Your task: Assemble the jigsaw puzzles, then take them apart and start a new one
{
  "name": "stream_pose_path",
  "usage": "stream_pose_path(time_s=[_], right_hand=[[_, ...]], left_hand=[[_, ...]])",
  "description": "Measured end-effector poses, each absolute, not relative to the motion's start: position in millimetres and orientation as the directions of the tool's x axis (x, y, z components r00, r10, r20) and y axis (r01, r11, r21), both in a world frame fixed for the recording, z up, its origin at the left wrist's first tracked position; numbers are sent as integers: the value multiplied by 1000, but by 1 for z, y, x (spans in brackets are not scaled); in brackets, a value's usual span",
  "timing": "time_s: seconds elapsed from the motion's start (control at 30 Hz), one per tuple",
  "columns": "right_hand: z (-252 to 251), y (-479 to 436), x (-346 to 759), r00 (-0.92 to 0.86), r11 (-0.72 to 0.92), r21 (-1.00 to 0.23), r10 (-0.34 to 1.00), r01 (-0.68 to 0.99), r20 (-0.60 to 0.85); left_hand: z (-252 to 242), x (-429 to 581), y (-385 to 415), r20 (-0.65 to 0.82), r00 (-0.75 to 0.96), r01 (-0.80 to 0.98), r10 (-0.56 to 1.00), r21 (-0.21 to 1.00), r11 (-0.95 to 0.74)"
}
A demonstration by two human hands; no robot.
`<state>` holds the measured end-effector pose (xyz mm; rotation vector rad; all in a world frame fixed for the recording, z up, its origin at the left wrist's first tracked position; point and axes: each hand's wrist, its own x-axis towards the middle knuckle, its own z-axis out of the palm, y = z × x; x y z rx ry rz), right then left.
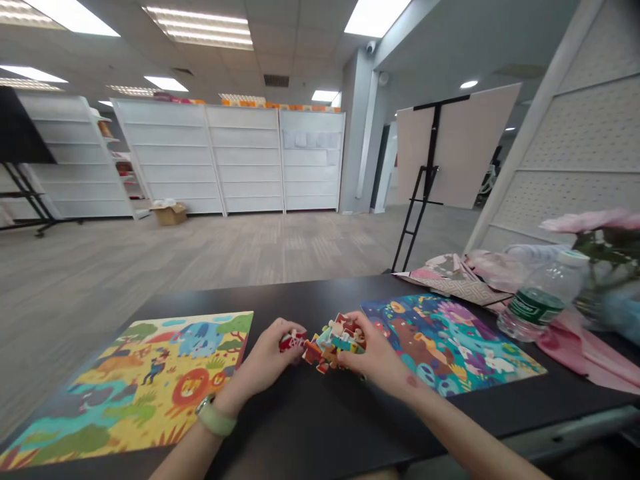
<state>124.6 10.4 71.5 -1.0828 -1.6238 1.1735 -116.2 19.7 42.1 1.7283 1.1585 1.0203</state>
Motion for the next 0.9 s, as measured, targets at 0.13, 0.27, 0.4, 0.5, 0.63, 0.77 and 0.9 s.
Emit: stream_pose_path(time_s=[0.13, 0.27, 0.4, 0.5, 0.63, 0.77, 0.9], right_hand=[[62, 12, 107, -214, 138, -990, 968, 17, 131], [58, 9, 95, -235, 79, -991, 966, -110, 103], [53, 2, 93, -252, 31, -968, 963, -250, 96], [53, -1, 96, -183, 43, -960, 978, -276, 97], [65, -7, 104, -61, 67, -949, 994, -307, 90], [73, -21, 96, -163, 20, -943, 983, -331, 79], [68, -33, 74, -282, -65, -965, 959, -254, 10]], left_hand=[[40, -90, 9, 166, 110, 106, 980, 978, -178], [40, -73, -5, 237, 22, 57, 971, 970, -238], [43, -70, -15, 311, -51, 59, 949, 950, -308], [43, -70, -20, 323, -100, 38, 941, 946, -321], [39, -73, -22, 293, -210, -35, 933, 951, -307], [41, -65, -26, 271, -263, -71, 926, 952, -299], [50, -43, -36, 274, -291, -54, 916, 952, -302]])
